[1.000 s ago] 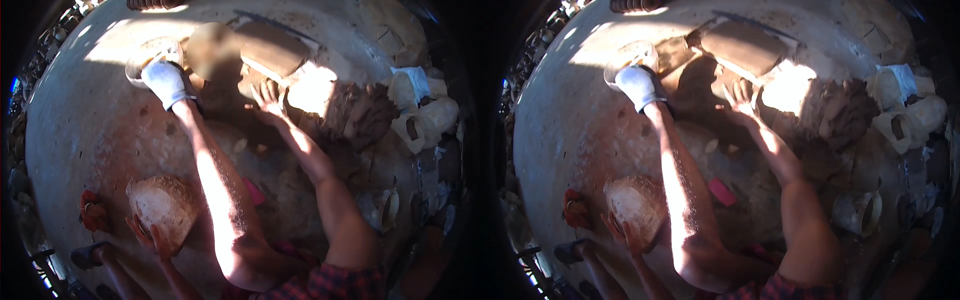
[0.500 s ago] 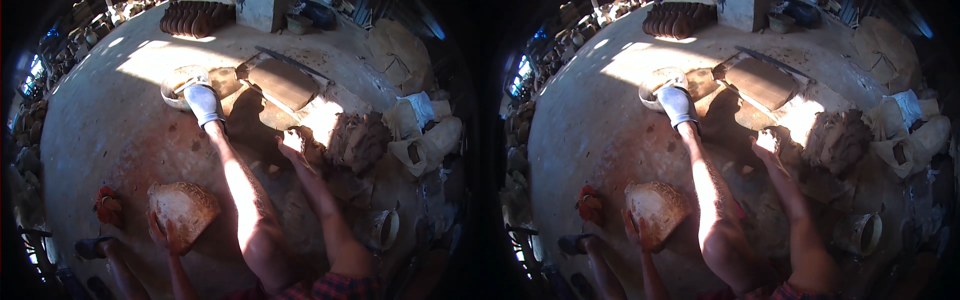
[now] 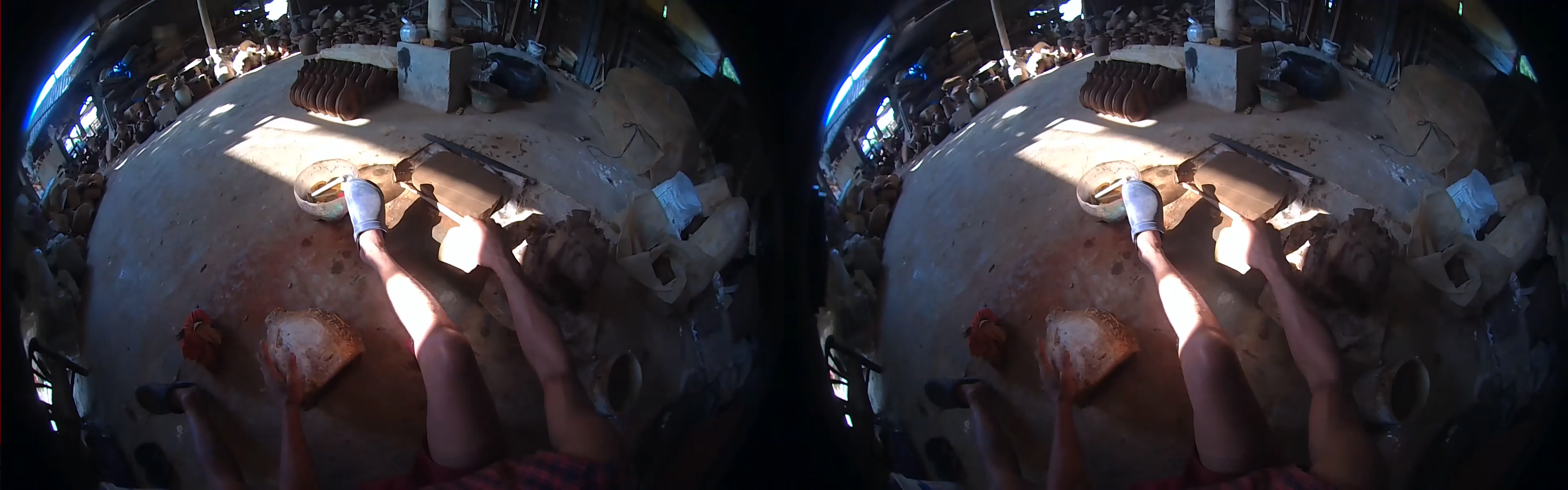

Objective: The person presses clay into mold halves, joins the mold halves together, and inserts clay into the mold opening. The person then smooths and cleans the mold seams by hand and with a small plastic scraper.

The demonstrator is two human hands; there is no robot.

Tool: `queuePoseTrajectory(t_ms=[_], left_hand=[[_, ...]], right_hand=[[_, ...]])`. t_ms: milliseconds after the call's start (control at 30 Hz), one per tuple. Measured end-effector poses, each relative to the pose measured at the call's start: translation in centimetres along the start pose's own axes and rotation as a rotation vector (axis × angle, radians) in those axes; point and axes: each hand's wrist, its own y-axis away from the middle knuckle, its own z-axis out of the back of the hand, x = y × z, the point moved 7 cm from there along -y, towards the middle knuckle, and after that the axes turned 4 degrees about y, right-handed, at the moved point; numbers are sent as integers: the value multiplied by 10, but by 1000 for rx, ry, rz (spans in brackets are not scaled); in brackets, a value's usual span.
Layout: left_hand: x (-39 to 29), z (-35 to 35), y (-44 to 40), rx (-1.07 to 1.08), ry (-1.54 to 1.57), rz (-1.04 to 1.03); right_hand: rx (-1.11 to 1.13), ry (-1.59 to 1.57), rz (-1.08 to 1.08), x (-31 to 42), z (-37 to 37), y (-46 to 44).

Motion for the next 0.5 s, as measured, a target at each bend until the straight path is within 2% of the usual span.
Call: queuePoseTrajectory(t_ms=[33,67,133,167,200,300,333,367,400,433,467,500], left_hand=[[-19,1,6,-73,8,-44],[-35,-6,12,-87,14,-32],[-81,-38,22,49,479,-50],[-124,-53,33,232,781,56],[-161,-69,44,327,1025,131],[-241,-99,71,488,1595,432],[-260,-100,77,628,2125,503],[-256,-91,81,622,2212,480],[-252,-82,85,619,2299,457],[-231,-70,95,493,1930,420],[-208,-60,118,417,1961,694],[-192,-46,134,510,2003,647]], right_hand=[[-91,32,142,42,69,0],[-118,20,172,68,113,2],[-150,-56,180,115,186,27],[-155,-107,182,136,214,45],[-178,-164,220,157,233,65],[-246,-389,417,209,255,138],[-80,-547,498,222,246,161],[90,-703,573,234,237,183],[310,-939,474,233,208,199],[288,-946,409,230,191,203],[267,-956,344,228,173,208],[232,-973,235,226,149,207]])
